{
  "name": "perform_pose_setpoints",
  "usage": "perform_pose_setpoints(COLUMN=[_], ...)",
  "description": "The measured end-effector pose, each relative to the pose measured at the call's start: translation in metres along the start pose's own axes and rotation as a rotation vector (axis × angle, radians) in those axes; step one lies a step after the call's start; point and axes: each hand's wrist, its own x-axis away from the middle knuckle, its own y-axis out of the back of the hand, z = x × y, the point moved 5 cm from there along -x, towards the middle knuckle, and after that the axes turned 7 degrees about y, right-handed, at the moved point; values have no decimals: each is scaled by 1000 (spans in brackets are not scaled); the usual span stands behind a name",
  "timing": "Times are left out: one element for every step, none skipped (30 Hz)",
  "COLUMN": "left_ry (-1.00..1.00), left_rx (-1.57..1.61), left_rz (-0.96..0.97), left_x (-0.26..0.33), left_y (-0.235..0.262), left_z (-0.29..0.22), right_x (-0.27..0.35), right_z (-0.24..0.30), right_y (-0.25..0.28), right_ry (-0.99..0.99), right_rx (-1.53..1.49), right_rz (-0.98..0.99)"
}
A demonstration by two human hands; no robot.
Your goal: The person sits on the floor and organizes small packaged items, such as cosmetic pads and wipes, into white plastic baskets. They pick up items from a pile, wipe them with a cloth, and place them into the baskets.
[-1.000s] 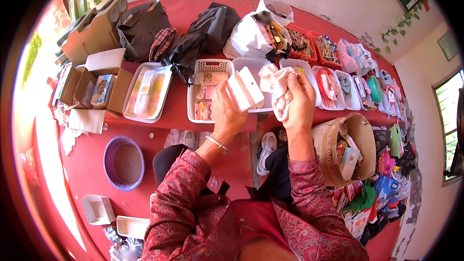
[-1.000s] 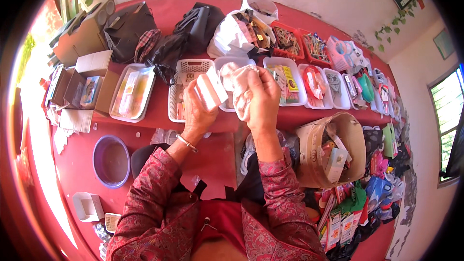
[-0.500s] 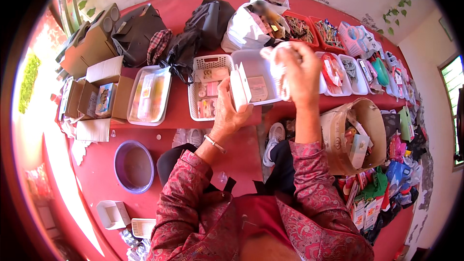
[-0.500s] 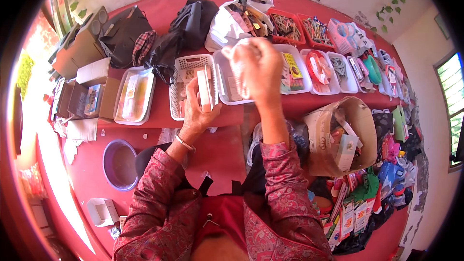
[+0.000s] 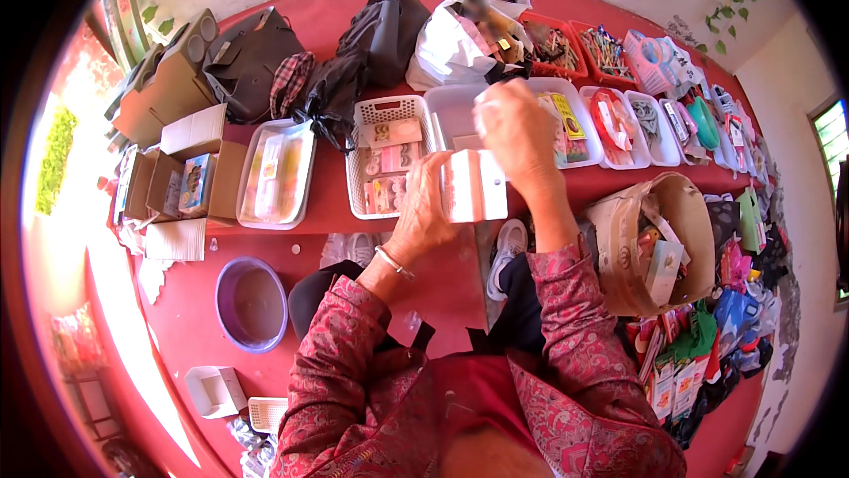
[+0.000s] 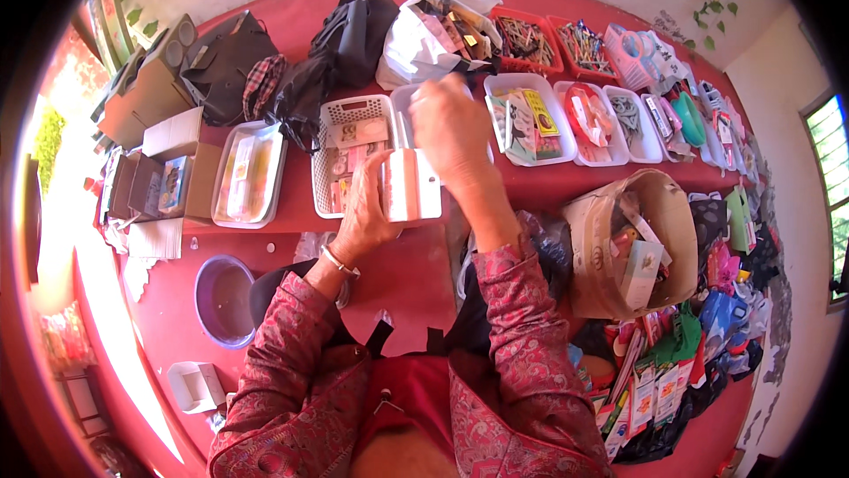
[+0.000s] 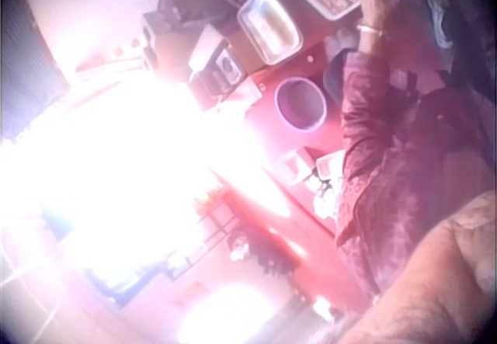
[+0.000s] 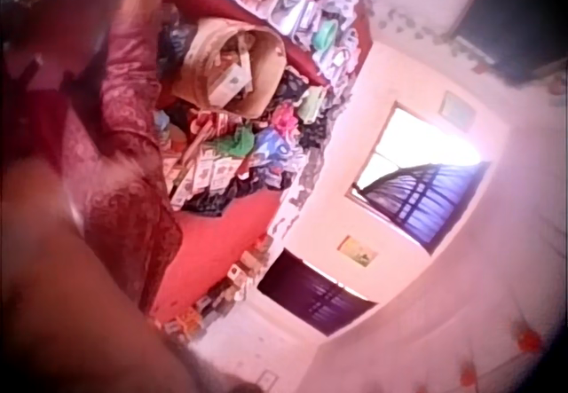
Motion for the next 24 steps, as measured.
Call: perform_pose_setpoints(left_ry=[18,135,256,376,448,472,493,516,483,532,580,668,753,847,846,843,823,802,782,819,856,893,898,911], left_rx=[52,202,351,501,710,810,912,1010,940,940,939,1030,1121,1349,1427,1505,1475,1445,1413,1409,1405,1399,1358,1448], left_rz=[48,97,138,178,242,245,249,253,262,183,101,42,-25,-71,-112,-154,-207,-259,-310,-288,-266,-243,-180,-94], left_x=[1,0,0,-1,-3,-4,-5,-4,-3,0,4,3,2,4,3,2,1,0,1,2,3,5,5,5], left_y=[2,1,2,1,0,1,-1,0,-2,-3,-3,-1,0,-3,-5,-5,-2,0,4,6,8,9,8,6], left_z=[-2,3,11,18,16,14,11,11,20,31,42,42,40,51,58,64,67,69,71,70,66,65,66,66], right_x=[-3,-4,-8,-3,1,6,9,9,10,12,14,17,25,32,41,49,55,56,61,62,62,62,62,61], right_z=[-12,-29,-44,-64,-75,-83,-87,-82,-76,-69,-55,-46,-36,-22,-15,-8,11,18,27,33,30,26,21,16], right_y=[7,14,14,4,-5,-17,-27,-30,-34,-36,-34,-34,-38,-45,-54,-62,-59,-63,-65,-63,-66,-69,-70,-70], right_ry=[26,54,22,-251,-373,-498,-548,-538,-527,-517,-470,-411,-364,-306,-218,-128,-136,172,183,191,101,8,-91,-153], right_rx=[-15,-27,-213,-631,-849,-1065,-1198,-1200,-1201,-1201,-1161,-1063,-1068,-1079,-963,-845,-812,-461,-471,-475,-567,-659,-744,-844], right_rz=[-151,-302,-310,-214,-171,-125,-107,-110,-113,-117,-56,-2,138,287,383,474,662,574,560,542,588,634,675,665])
